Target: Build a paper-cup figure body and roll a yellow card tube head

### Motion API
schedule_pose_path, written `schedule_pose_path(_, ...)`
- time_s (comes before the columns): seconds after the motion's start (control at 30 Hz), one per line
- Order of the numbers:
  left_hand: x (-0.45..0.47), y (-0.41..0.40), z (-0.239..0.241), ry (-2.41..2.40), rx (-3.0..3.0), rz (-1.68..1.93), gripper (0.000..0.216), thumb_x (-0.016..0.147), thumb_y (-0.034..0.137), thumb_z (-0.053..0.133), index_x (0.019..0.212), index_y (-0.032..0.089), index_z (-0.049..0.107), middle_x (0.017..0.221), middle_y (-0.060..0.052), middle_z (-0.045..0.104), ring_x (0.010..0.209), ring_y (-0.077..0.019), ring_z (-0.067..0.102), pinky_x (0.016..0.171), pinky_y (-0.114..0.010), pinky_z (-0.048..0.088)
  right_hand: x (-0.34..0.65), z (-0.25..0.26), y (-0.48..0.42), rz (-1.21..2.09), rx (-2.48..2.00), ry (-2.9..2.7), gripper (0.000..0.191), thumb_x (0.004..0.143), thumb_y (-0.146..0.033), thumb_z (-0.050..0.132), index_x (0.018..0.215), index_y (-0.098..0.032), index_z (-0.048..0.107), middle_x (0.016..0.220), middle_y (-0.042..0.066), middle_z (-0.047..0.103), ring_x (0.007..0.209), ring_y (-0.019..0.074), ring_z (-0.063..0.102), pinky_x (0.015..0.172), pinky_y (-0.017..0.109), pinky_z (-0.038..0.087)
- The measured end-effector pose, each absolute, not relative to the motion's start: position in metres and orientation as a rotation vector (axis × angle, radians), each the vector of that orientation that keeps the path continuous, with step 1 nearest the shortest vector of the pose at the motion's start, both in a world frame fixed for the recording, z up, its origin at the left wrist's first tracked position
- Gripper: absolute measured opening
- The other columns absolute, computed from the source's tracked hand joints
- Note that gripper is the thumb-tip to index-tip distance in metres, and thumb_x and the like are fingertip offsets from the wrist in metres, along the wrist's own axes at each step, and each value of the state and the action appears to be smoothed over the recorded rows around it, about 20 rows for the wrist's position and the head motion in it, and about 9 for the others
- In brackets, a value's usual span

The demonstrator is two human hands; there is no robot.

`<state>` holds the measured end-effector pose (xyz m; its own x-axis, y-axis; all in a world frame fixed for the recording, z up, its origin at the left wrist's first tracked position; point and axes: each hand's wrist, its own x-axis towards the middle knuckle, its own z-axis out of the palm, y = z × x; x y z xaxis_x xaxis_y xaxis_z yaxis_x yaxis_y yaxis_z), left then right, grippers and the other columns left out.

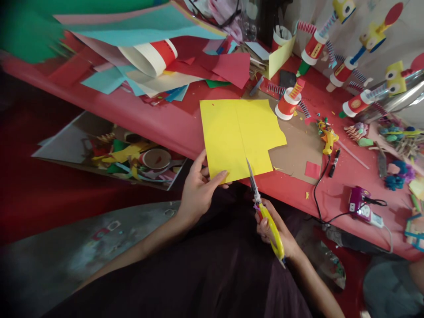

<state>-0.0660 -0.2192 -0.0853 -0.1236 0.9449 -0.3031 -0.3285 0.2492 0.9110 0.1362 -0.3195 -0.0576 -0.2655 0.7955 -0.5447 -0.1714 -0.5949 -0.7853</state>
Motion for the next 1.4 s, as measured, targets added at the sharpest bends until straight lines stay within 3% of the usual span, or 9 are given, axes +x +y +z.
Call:
schedule_pose_path(0.47,-0.067,-0.22,-0.089,1.215,0.717,1.245,0.088,0.074,0.03,0.08,0.152,0.026,0.037,0.103,-0.007,0.075,0.075,-0.0209,0.073,0.056,-0.029,0.064,0.135,-0.066,-0.321,1.856,-1.355,-0.883,0.069,0.08,-0.075,0.065,0.127,-0.026,0.053,0.077,-0.006,0.042,0.045,0.0021,0.029,0.035,0.017,0.023)
schedule_pose_path(1.4,-0.064,-0.222,-0.083,1.195,0.626,1.269,0.087,0.073,0.028,0.081,0.15,0.025,0.04,0.101,-0.006,0.076,0.065,-0.0155,0.071,0.054,-0.025,0.064,0.123,-0.046,-0.312,1.844,-1.448,-0.785,0.066,0.073,-0.073,0.073,0.119,-0.027,0.058,0.072,-0.008,0.044,0.039,0.0003,0.031,0.032,0.015,0.022)
